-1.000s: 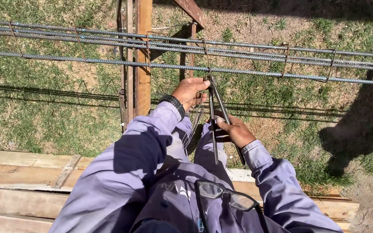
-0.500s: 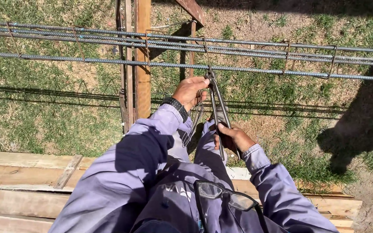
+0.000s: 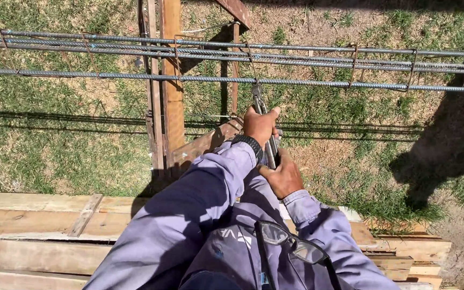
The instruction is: The person uses pliers to twist wire ties around intersecting steel rebar rods, securing them together. The person repeatedly loops wire around the rebar intersections and twists it tight with the pliers.
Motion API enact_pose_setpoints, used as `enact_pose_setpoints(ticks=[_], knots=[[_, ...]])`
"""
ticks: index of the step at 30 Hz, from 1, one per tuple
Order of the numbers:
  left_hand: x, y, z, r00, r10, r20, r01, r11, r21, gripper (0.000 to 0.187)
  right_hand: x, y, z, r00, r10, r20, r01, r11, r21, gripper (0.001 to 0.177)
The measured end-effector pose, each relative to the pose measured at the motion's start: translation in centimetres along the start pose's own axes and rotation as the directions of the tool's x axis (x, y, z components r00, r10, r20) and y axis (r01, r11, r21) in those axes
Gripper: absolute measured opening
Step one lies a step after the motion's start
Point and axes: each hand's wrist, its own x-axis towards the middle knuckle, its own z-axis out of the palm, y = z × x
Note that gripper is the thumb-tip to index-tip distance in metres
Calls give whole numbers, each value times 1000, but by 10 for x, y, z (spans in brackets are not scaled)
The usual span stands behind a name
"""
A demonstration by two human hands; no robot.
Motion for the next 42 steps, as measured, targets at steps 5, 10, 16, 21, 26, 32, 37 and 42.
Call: enact_pose_setpoints(ticks=[5,10,16,21,26,32,37,42], knots=[[7,-8,-14,963,18,271,67,951,-301,30,7,24,10,965,29,259,-149,878,455,130],[2,5,-38,827,-81,556,368,826,-428,30,-6,27,29,786,-115,607,-576,220,788,12],[-51,52,-46,948,-87,306,85,996,22,78,37,72,59,913,-135,385,-236,595,768,11],[-34,-4,-17,998,-55,31,47,972,228,59,59,98,68,980,-197,28,169,900,402,10],[-11,-24,-35,989,-71,129,67,997,33,38,13,66,63,964,-168,207,-17,737,675,33],[-7,-8,-69,648,-112,753,464,843,-274,25,12,69,90,771,-238,591,-567,167,807,22],[-7,17,-76,638,-284,716,426,905,-21,22,2,48,85,642,-305,704,-735,18,678,12],[-17,11,-58,865,-344,366,306,939,158,57,-5,39,92,706,-126,697,-695,65,716,14]])
